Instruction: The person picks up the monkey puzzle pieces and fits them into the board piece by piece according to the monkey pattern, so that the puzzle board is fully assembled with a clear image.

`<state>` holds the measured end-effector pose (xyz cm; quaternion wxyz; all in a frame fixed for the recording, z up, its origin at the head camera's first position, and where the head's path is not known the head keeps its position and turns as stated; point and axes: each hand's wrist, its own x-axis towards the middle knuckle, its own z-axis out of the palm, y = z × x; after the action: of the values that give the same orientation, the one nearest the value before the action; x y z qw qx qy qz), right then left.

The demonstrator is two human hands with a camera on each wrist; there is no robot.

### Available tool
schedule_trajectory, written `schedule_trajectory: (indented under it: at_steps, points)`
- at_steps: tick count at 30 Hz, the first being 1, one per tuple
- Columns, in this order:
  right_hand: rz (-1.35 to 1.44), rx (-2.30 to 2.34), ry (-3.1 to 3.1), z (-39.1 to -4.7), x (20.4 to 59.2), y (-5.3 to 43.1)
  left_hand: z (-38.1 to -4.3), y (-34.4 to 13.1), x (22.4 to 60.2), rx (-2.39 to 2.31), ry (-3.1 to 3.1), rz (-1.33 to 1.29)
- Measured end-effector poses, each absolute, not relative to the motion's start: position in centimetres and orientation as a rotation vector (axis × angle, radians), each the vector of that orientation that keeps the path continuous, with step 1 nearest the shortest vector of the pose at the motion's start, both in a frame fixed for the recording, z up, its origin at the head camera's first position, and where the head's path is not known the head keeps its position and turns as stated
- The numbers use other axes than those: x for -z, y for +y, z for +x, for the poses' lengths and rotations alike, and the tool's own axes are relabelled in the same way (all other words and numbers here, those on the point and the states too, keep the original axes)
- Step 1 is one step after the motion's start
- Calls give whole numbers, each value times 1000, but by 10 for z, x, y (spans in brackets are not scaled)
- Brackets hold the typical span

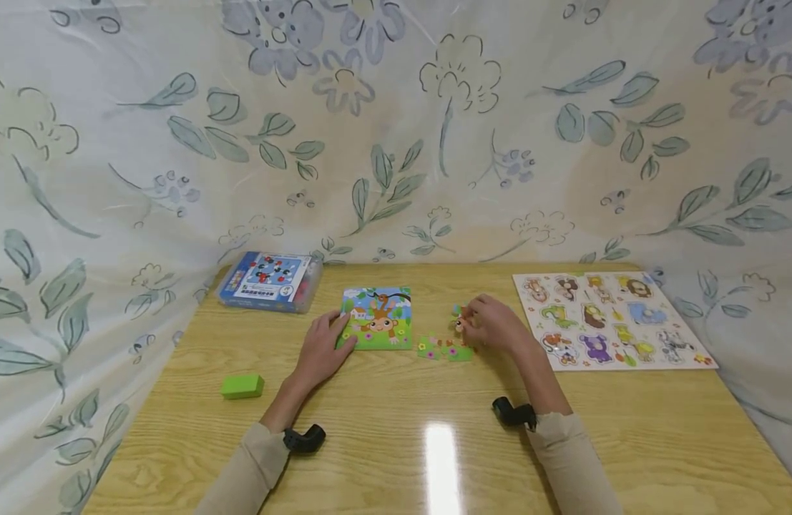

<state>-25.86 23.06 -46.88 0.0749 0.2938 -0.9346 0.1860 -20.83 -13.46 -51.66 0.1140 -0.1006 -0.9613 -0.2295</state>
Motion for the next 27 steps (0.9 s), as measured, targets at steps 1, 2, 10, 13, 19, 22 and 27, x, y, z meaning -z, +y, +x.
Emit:
schedule_trajectory:
  at_steps: [1,2,10,13,19,22,27]
  points:
    - [898,-582,-2777,-259,468,230,-208,-135,517,676,-2814,-296]
    - [917,-597,-2750,-259,468,229,-209,-135,517,681,-2811,-296]
    - [1035,-657,-2591,-258,467,220,-208,-135,518,683,-2798,-309]
    - [1083,-661,-2537,-256,465,213,-209,-135,518,687,-2799,-312]
    - [1140,-643,-2496,-253,461,194,-210,-134,517,689,-2806,-305]
    - [1167,-647,-2544,-251,458,183,-210,-134,518,688,-2810,-302]
    - [1213,-684,-2574,-253,453,160,-210,-135,519,698,-2819,-294]
